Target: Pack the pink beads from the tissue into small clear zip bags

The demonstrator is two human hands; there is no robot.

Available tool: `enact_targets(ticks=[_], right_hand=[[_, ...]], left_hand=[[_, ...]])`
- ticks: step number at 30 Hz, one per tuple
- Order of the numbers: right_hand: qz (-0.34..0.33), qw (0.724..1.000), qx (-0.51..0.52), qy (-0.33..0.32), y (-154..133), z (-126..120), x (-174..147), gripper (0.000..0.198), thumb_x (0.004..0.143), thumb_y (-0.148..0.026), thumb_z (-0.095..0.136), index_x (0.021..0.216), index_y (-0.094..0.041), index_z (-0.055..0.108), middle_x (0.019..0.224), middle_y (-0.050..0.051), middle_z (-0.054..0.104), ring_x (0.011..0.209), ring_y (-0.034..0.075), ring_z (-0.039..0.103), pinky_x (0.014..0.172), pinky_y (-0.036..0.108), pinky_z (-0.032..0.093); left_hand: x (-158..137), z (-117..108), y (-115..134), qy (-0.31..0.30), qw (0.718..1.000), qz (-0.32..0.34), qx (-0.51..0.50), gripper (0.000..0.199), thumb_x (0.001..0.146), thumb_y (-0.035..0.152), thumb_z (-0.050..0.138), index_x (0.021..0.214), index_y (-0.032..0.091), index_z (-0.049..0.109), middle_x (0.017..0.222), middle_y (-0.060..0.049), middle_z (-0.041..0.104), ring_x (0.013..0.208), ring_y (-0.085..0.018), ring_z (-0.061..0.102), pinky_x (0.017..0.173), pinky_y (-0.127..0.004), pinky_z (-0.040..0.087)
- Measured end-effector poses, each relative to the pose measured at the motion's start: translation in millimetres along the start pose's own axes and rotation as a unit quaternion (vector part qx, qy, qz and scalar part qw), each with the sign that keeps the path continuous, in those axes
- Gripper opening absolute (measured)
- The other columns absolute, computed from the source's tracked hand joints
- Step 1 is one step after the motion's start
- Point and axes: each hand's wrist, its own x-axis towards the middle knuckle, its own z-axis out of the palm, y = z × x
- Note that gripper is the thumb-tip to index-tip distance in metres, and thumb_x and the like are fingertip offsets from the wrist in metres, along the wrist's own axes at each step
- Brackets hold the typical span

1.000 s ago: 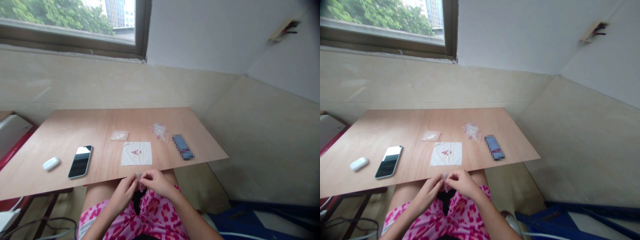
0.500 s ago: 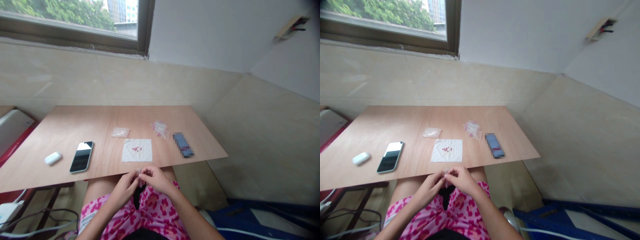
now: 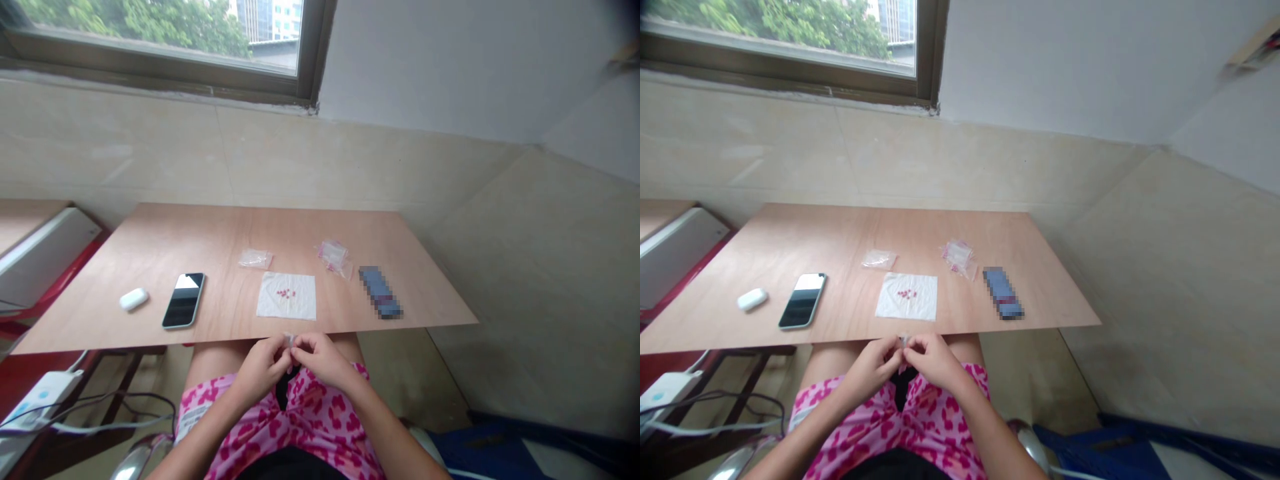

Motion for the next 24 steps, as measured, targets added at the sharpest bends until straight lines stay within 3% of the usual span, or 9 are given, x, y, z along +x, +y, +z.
enact_targets(ticks=[5, 11, 16, 21, 24], right_hand=[[-0.018, 0.994, -0.104, 0.041, 3, 4, -1, 0.013, 0.079, -0.017, 0.060, 0.066, -0.016, 0.062, 0.060, -0.003, 0.057, 0.058, 0.011, 0.047, 0.058, 0.023, 0.034], [-0.024, 0.992, -0.117, 0.036, 6, 3, 0, 0.014, 0.080, -0.019, 0.060, 0.067, -0.016, 0.065, 0.064, -0.001, 0.062, 0.061, 0.013, 0.051, 0.059, 0.024, 0.036], [-0.014, 0.977, -0.186, 0.102, 2, 2, -1, 0.015, 0.081, -0.022, 0.063, 0.066, -0.018, 0.062, 0.063, 0.001, 0.063, 0.061, 0.016, 0.055, 0.058, 0.025, 0.036], [-0.057, 0.982, -0.158, 0.085, -3, 0, -4, 0.010, 0.091, -0.027, 0.061, 0.085, -0.020, 0.065, 0.077, 0.002, 0.070, 0.070, 0.019, 0.065, 0.065, 0.027, 0.046], [-0.111, 0.973, -0.197, 0.051, -5, -2, -6, 0.011, 0.095, -0.021, 0.056, 0.094, -0.022, 0.068, 0.086, 0.003, 0.072, 0.077, 0.020, 0.067, 0.073, 0.029, 0.048]], left_hand=[[-1, 3, 0, 0.034, 0.995, -0.012, 0.094, 0.018, 0.084, 0.021, 0.054, 0.066, 0.021, 0.050, 0.062, 0.001, 0.060, 0.060, -0.016, 0.054, 0.059, -0.027, 0.029], [-3, 3, 0, 0.044, 0.989, -0.019, 0.139, 0.018, 0.084, 0.021, 0.055, 0.067, 0.021, 0.049, 0.064, 0.000, 0.062, 0.062, -0.017, 0.057, 0.060, -0.028, 0.026], [-2, -4, -3, 0.071, 0.978, -0.050, 0.191, 0.020, 0.083, 0.024, 0.057, 0.066, 0.021, 0.047, 0.064, -0.001, 0.062, 0.060, -0.018, 0.055, 0.060, -0.029, 0.024], [-1, -10, 0, 0.071, 0.987, -0.060, 0.129, 0.025, 0.087, 0.028, 0.054, 0.064, 0.021, 0.047, 0.061, -0.001, 0.059, 0.058, -0.017, 0.054, 0.057, -0.028, 0.024], [-1, -11, 2, 0.071, 0.993, -0.049, 0.076, 0.028, 0.089, 0.031, 0.053, 0.063, 0.021, 0.049, 0.061, 0.000, 0.057, 0.059, -0.016, 0.053, 0.057, -0.027, 0.026]])
